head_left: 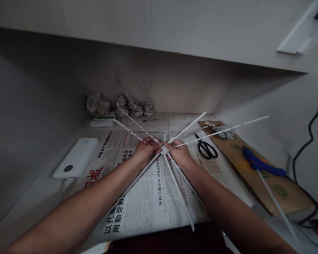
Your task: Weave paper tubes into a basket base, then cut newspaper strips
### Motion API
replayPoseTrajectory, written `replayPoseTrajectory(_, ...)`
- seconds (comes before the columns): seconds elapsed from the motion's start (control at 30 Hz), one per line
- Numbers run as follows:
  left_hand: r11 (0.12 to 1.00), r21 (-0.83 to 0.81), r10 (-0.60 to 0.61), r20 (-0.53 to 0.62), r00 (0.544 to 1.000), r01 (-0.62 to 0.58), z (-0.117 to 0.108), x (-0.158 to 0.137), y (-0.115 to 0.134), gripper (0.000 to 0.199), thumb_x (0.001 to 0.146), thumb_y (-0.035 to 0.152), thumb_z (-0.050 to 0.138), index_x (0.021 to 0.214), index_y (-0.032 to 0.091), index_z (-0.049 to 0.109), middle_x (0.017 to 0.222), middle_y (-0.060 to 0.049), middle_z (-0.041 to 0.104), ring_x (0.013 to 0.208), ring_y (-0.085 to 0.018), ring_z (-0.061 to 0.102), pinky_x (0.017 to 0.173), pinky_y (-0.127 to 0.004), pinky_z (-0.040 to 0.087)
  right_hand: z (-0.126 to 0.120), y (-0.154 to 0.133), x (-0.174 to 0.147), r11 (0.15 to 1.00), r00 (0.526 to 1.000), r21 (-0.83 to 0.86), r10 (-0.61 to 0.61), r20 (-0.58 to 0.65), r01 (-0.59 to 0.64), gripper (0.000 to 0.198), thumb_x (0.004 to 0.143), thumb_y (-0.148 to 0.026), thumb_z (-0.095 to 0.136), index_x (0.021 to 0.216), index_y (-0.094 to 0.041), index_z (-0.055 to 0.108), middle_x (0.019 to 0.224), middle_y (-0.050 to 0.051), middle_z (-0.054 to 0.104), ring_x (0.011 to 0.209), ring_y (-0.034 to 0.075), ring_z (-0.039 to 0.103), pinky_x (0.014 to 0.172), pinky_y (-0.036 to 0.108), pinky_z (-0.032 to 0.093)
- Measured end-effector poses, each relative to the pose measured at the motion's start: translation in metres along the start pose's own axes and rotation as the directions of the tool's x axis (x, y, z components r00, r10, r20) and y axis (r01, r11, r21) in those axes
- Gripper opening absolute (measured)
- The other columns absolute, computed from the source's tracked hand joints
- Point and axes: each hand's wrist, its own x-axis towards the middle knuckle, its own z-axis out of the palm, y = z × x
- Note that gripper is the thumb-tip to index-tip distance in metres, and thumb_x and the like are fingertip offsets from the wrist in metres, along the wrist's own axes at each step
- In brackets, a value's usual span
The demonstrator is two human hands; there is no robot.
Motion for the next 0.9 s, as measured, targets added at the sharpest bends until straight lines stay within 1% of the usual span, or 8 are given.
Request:
replayPoseTrajectory(0.1, 1.0, -0.004, 0.002, -0.046, 0.999, -0.002, -0.0005, 0.0008, -0.0014, 0.023, 0.058, 0.002, 0.08, 0.075, 0.012, 0.066, 0.061, 0.0, 0.067, 0.052, -0.011, 0.062, 0.053, -0.02, 0.053, 0.0009, -0.0012, -0.0017, 1.0, 1.0, -0.026, 0.016, 0.005, -0.016, 0.022, 0.07, -0.039, 0.074, 0.072, -0.02, 0.063, 0.06, -0.002, 0.064, 0.047, 0.014, 0.056, 0.039, 0.026, 0.048)
replayPoseTrajectory(0.2, 1.0, -0.009, 0.004, -0.065, 0.998, -0.005, -0.0014, 0.0024, -0.0023, 0.024, 0.057, 0.0, 0.079, 0.075, 0.01, 0.067, 0.059, 0.0, 0.066, 0.051, -0.011, 0.062, 0.052, -0.02, 0.054, 0.0015, -0.0022, -0.0036, 1.0, 0.999, -0.02, 0.004, 0.042, -0.003, 0.022, 0.07, -0.038, 0.074, 0.078, -0.02, 0.066, 0.066, 0.0, 0.067, 0.052, 0.015, 0.06, 0.044, 0.026, 0.051)
replayPoseTrajectory(0.3, 1.0, -0.019, -0.024, -0.057, 0.998, 0.023, -0.0023, 0.0029, -0.0011, 0.023, 0.057, -0.003, 0.079, 0.074, 0.009, 0.068, 0.059, 0.0, 0.065, 0.053, -0.011, 0.063, 0.051, -0.018, 0.053, 0.0008, -0.0007, -0.0032, 0.997, 0.998, -0.057, -0.046, 0.048, 0.048, 0.018, 0.072, -0.035, 0.071, 0.082, -0.02, 0.066, 0.067, -0.001, 0.066, 0.052, 0.014, 0.059, 0.045, 0.025, 0.051)
replayPoseTrajectory(0.43, 0.997, -0.027, -0.075, -0.05, 0.996, 0.074, -0.0027, 0.0026, 0.0007, 0.02, 0.061, -0.005, 0.078, 0.074, 0.008, 0.07, 0.058, -0.002, 0.065, 0.053, -0.011, 0.064, 0.047, -0.016, 0.052, -0.0019, 0.0027, -0.0002, 0.984, 0.991, -0.126, -0.119, 0.066, 0.127, 0.014, 0.075, -0.033, 0.066, 0.083, -0.022, 0.065, 0.065, -0.002, 0.063, 0.051, 0.014, 0.056, 0.045, 0.025, 0.048)
replayPoseTrajectory(0.53, 0.997, -0.018, -0.077, -0.041, 0.996, 0.076, -0.003, 0.0035, 0.0002, 0.019, 0.064, -0.006, 0.075, 0.075, 0.008, 0.07, 0.058, -0.002, 0.065, 0.053, -0.011, 0.064, 0.049, -0.017, 0.054, -0.0033, 0.0031, 0.0012, 0.969, 0.979, -0.148, -0.186, 0.085, 0.197, 0.012, 0.074, -0.032, 0.066, 0.082, -0.022, 0.064, 0.067, -0.002, 0.064, 0.055, 0.014, 0.058, 0.05, 0.024, 0.048)
replayPoseTrajectory(0.6, 0.998, 0.003, -0.059, -0.034, 0.998, 0.059, -0.0032, 0.0042, -0.0008, 0.019, 0.065, -0.007, 0.073, 0.077, 0.009, 0.071, 0.056, -0.001, 0.064, 0.052, -0.011, 0.063, 0.051, -0.018, 0.055, -0.0034, 0.0025, 0.0015, 0.963, 0.975, -0.158, -0.21, 0.079, 0.22, 0.012, 0.073, -0.032, 0.066, 0.081, -0.022, 0.064, 0.068, -0.002, 0.065, 0.057, 0.014, 0.058, 0.052, 0.024, 0.048)
replayPoseTrajectory(0.73, 0.998, 0.062, -0.013, 0.006, 1.0, 0.012, -0.0028, 0.0042, -0.003, 0.021, 0.066, -0.006, 0.072, 0.081, 0.009, 0.072, 0.055, -0.001, 0.064, 0.05, -0.011, 0.062, 0.05, -0.018, 0.055, -0.0031, 0.0022, 0.0022, 0.97, 0.982, -0.158, -0.181, 0.053, 0.187, 0.017, 0.069, -0.032, 0.068, 0.081, -0.021, 0.064, 0.064, -0.003, 0.062, 0.052, 0.014, 0.056, 0.047, 0.025, 0.045)
replayPoseTrajectory(0.9, 0.994, 0.108, 0.019, 0.046, 0.999, -0.024, -0.0031, 0.003, -0.0049, 0.023, 0.064, 0.0, 0.076, 0.084, 0.01, 0.072, 0.064, -0.002, 0.069, 0.053, -0.011, 0.063, 0.05, -0.019, 0.055, -0.0044, 0.001, 0.0027, 0.995, 0.995, -0.054, -0.08, 0.064, 0.084, 0.022, 0.064, -0.035, 0.072, 0.078, -0.02, 0.063, 0.061, -0.003, 0.062, 0.049, 0.015, 0.055, 0.044, 0.026, 0.044)
